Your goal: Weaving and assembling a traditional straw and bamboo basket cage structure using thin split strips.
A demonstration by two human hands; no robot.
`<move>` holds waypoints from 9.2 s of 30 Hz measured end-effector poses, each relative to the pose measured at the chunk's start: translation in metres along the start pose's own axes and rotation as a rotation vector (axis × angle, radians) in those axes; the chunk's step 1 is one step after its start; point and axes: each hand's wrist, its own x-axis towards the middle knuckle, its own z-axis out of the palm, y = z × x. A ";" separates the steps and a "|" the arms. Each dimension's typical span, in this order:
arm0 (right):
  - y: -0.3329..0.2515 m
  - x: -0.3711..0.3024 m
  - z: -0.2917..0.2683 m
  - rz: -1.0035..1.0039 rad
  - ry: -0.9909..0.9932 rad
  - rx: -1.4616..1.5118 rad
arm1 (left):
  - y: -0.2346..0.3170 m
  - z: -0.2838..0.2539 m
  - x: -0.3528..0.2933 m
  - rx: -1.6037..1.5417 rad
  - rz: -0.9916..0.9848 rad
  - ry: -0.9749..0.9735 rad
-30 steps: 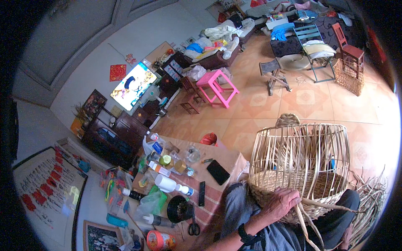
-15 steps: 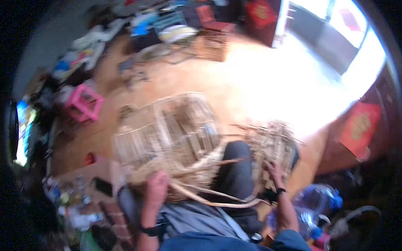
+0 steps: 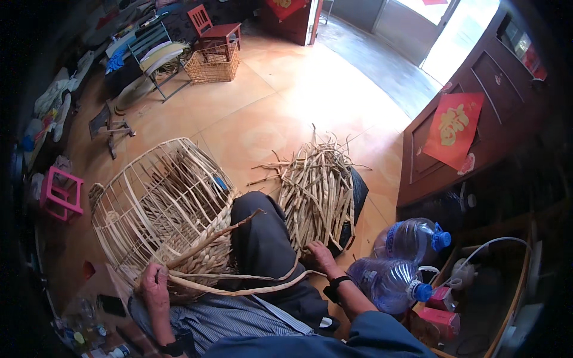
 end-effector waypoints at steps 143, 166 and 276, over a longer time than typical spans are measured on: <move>-0.371 0.062 -0.065 -0.481 -0.040 0.012 | 0.000 -0.015 0.028 -0.308 0.303 -0.013; -0.439 0.051 -0.109 -0.490 -0.704 0.604 | 0.031 -0.059 0.042 -0.241 0.089 -0.356; -0.230 0.126 -0.096 0.044 0.218 1.039 | 0.038 -0.004 0.013 -0.138 0.254 0.048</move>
